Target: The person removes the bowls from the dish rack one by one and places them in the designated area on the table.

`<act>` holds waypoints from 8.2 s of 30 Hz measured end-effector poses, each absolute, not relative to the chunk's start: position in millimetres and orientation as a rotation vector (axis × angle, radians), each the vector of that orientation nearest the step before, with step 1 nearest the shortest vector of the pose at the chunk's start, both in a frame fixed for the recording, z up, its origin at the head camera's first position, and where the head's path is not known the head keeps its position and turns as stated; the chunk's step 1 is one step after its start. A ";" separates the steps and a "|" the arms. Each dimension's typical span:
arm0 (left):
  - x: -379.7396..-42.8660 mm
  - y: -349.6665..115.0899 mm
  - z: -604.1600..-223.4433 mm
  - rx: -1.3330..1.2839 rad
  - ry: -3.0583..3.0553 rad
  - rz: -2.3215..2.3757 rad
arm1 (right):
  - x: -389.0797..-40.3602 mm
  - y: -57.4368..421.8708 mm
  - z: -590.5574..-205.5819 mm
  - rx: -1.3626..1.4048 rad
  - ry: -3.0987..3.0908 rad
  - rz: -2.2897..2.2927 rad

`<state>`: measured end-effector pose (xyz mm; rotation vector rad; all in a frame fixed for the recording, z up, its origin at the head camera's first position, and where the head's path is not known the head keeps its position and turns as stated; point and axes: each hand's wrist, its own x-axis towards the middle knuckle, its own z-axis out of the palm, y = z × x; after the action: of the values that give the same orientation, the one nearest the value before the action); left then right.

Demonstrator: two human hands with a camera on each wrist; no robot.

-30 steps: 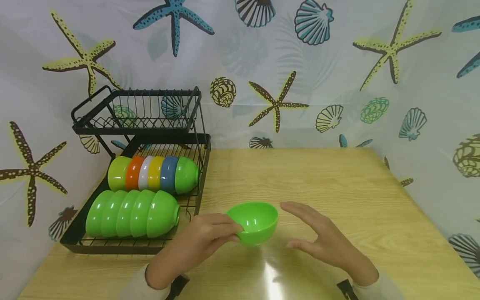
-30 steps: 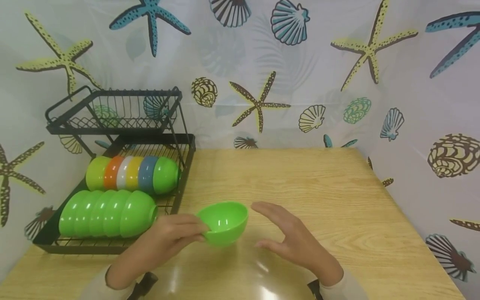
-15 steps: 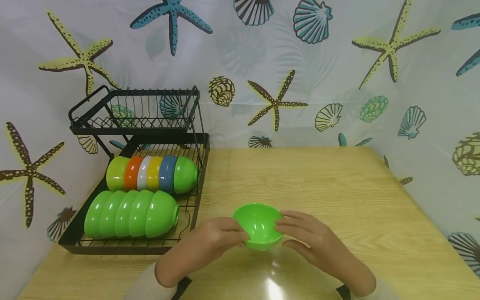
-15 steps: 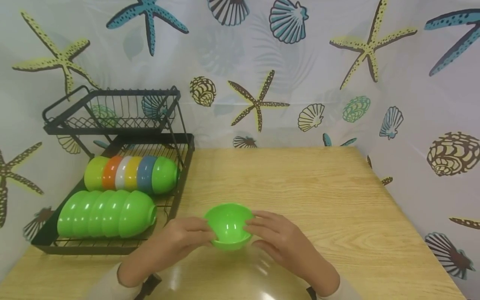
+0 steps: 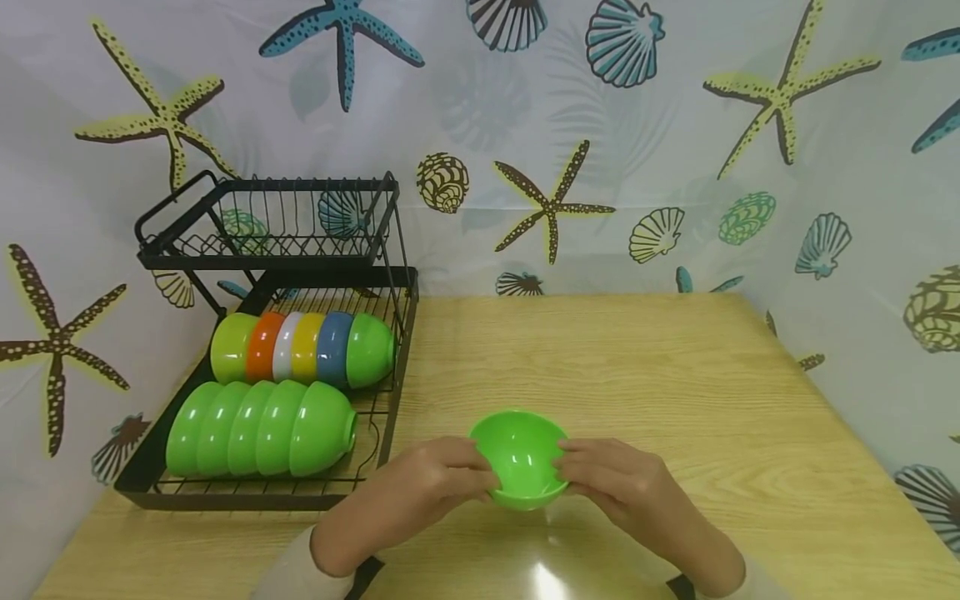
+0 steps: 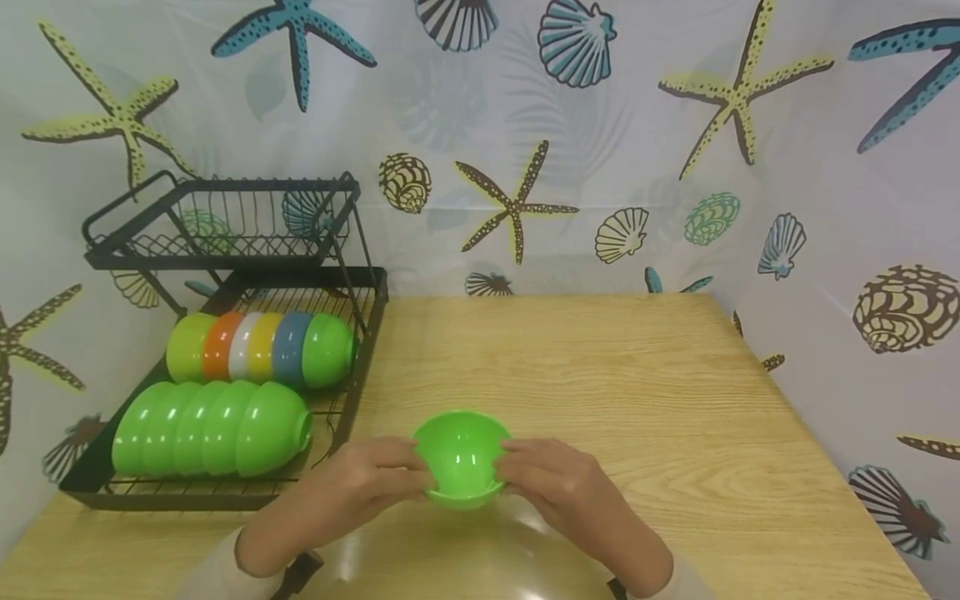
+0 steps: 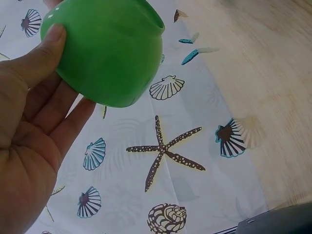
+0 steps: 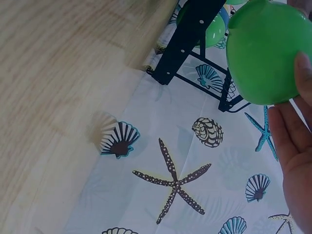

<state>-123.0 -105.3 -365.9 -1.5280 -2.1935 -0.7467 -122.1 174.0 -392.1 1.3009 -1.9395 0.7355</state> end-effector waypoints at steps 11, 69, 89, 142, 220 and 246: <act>-124.0 -111.7 -367.1 -1.466 -2.210 -0.750 | -123.5 170.3 -391.6 1.334 -1.964 0.703; -110.9 -211.4 -364.5 -0.185 -2.701 -0.726 | -170.3 167.7 -411.2 1.089 -2.550 0.180; -111.2 -212.2 -361.4 -0.155 -2.788 -0.725 | -166.8 165.2 -409.0 1.060 -2.592 0.230; -113.7 -235.9 -378.2 0.083 -2.703 -1.041 | -136.0 217.9 -397.6 0.855 -2.710 0.699; -126.1 -96.0 -359.7 -1.392 -2.098 -0.564 | -133.5 181.4 -386.7 1.265 -2.030 0.727; -126.5 -95.3 -361.2 -1.498 -2.044 -0.536 | -131.6 177.1 -391.4 1.240 -1.942 0.731</act>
<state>-126.5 -95.3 -361.2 -1.4976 -2.0439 -0.5362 -131.6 177.1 -391.4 1.2400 -1.9418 0.7307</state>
